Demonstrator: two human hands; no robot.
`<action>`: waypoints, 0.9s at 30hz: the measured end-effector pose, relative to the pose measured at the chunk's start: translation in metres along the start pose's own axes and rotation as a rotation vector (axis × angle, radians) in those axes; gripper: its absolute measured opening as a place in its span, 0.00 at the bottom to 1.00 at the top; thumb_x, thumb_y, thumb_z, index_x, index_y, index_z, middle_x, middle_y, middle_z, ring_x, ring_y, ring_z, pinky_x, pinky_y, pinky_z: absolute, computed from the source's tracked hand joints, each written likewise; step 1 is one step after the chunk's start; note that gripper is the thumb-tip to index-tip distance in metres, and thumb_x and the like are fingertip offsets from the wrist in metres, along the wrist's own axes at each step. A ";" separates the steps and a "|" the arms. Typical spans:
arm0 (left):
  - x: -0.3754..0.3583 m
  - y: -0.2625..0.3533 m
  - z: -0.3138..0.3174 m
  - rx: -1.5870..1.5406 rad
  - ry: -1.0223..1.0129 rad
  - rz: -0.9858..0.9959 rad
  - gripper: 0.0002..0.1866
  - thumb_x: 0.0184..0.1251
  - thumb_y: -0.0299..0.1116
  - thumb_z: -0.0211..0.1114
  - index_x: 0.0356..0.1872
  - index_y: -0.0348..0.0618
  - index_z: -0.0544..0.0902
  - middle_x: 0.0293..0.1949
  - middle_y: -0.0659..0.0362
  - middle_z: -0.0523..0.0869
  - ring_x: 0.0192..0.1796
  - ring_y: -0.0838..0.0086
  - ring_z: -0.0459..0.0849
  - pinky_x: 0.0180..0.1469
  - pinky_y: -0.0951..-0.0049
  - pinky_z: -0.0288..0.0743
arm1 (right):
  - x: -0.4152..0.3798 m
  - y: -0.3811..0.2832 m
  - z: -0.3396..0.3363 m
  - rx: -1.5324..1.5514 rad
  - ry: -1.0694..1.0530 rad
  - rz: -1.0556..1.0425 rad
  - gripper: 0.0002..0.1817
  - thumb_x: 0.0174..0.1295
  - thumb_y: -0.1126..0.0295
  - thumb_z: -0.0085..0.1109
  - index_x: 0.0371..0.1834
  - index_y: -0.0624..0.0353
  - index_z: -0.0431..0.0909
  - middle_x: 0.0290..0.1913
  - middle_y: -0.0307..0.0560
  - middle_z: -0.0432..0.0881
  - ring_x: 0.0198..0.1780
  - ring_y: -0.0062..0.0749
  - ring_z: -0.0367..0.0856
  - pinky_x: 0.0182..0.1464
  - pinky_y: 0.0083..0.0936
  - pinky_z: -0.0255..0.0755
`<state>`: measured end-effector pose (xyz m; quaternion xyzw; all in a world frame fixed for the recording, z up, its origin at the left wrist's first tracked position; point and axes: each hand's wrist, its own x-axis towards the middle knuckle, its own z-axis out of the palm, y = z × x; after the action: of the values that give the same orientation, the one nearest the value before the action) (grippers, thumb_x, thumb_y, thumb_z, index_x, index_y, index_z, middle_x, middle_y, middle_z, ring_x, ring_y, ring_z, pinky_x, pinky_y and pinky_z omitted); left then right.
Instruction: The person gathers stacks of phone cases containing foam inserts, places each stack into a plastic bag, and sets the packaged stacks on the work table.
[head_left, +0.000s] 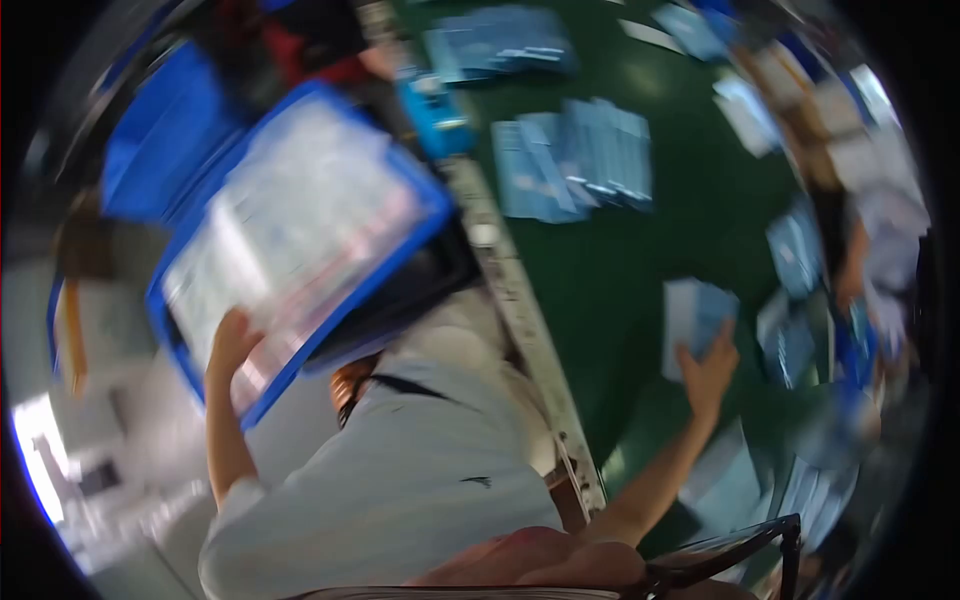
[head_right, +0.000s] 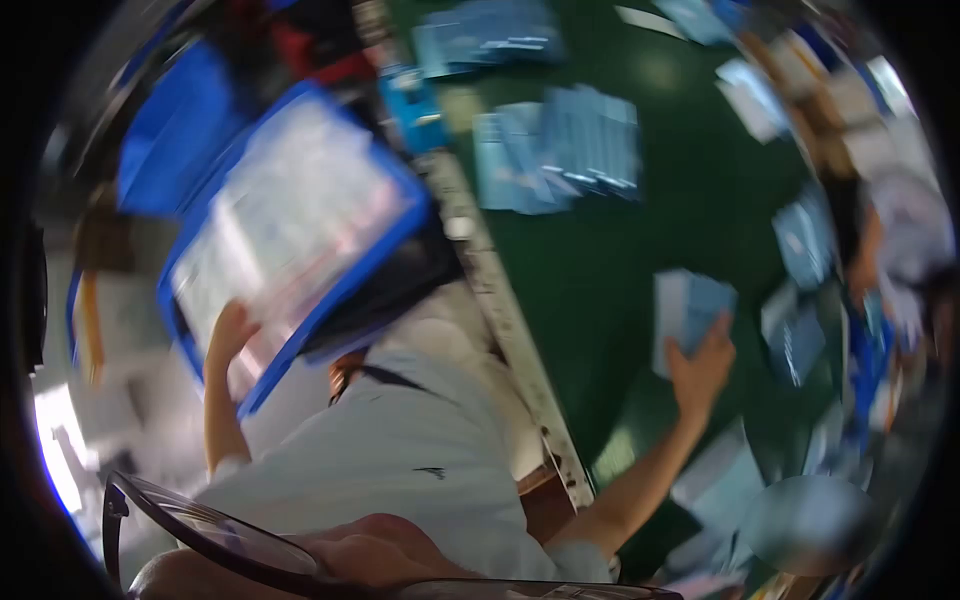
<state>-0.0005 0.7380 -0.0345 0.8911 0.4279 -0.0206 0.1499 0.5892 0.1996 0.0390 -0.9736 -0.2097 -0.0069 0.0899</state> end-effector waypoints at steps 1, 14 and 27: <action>0.003 -0.012 0.014 -0.050 0.128 0.058 0.17 0.56 0.39 0.71 0.33 0.37 0.74 0.32 0.48 0.75 0.37 0.52 0.75 0.41 0.53 0.69 | 0.001 0.002 0.004 -0.027 0.061 -0.065 0.54 0.48 0.50 0.69 0.77 0.65 0.56 0.64 0.69 0.69 0.63 0.61 0.68 0.66 0.45 0.64; 0.024 -0.045 0.013 0.192 0.038 0.061 0.25 0.72 0.54 0.60 0.45 0.36 0.75 0.38 0.43 0.83 0.41 0.47 0.82 0.46 0.51 0.75 | -0.013 -0.010 -0.003 -0.063 0.056 0.204 0.61 0.43 0.46 0.71 0.81 0.50 0.48 0.61 0.63 0.65 0.59 0.58 0.68 0.59 0.46 0.64; 0.077 0.067 -0.014 -0.527 0.216 -0.042 0.17 0.70 0.43 0.63 0.47 0.38 0.79 0.39 0.55 0.82 0.43 0.63 0.79 0.46 0.64 0.73 | -0.015 -0.015 -0.006 -0.050 0.037 0.248 0.60 0.43 0.45 0.71 0.81 0.47 0.49 0.63 0.64 0.65 0.61 0.58 0.68 0.62 0.47 0.63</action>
<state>0.0988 0.7612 -0.0172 0.8094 0.4504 0.1830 0.3294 0.5699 0.2061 0.0464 -0.9937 -0.0856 -0.0188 0.0697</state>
